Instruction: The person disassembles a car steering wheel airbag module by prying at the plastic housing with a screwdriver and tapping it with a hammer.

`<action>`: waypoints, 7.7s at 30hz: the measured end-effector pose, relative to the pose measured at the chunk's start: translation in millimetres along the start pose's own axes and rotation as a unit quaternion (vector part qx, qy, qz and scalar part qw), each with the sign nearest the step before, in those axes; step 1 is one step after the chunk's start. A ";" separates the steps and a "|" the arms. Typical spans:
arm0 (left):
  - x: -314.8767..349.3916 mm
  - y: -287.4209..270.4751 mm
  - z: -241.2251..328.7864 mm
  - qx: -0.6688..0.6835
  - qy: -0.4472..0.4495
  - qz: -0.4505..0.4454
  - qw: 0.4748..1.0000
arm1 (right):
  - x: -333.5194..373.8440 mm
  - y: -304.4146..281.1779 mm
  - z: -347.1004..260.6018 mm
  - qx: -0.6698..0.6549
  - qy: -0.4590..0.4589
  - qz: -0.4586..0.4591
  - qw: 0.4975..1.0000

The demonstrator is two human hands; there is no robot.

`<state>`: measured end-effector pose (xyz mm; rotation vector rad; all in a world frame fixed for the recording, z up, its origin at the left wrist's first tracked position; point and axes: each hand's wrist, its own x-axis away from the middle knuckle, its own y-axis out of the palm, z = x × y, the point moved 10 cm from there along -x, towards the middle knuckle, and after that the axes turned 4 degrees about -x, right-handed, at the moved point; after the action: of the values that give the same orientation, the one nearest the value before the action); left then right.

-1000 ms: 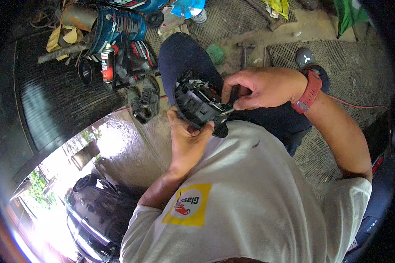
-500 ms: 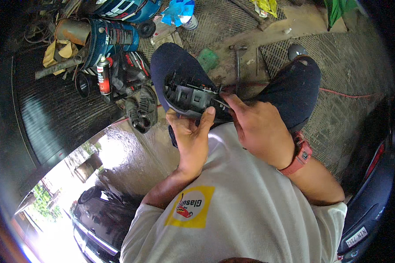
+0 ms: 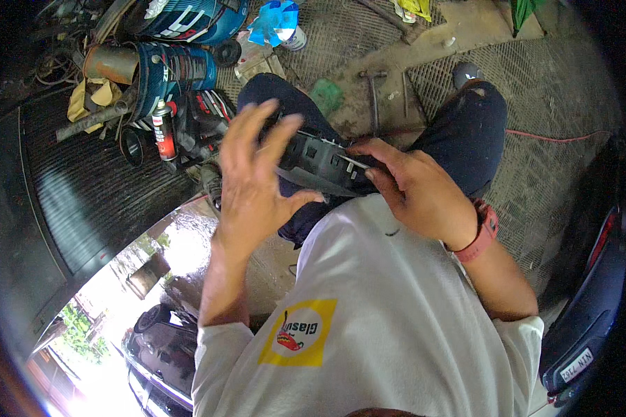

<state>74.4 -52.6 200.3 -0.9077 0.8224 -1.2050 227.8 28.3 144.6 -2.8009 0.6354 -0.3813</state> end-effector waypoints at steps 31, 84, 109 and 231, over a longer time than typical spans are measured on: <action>-13.4 46.9 24.8 0.010 -0.026 -0.080 0.996 | 17.7 -1.3 2.4 0.024 0.063 0.181 0.981; 14.0 45.4 38.4 -0.155 0.062 -0.154 0.974 | -32.3 48.0 36.7 -0.056 0.166 -0.424 0.889; 8.5 53.9 35.7 -0.146 0.055 -0.150 0.976 | 0.0 49.4 20.1 -0.068 0.110 -0.058 0.990; 11.0 40.5 21.6 -0.024 0.032 -0.030 0.999 | -23.8 21.6 12.7 -0.043 0.007 -0.023 0.999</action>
<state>112.1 -55.7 172.0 -0.9437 0.8833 -1.2764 202.6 22.3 121.7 -2.9018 0.6059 -0.3910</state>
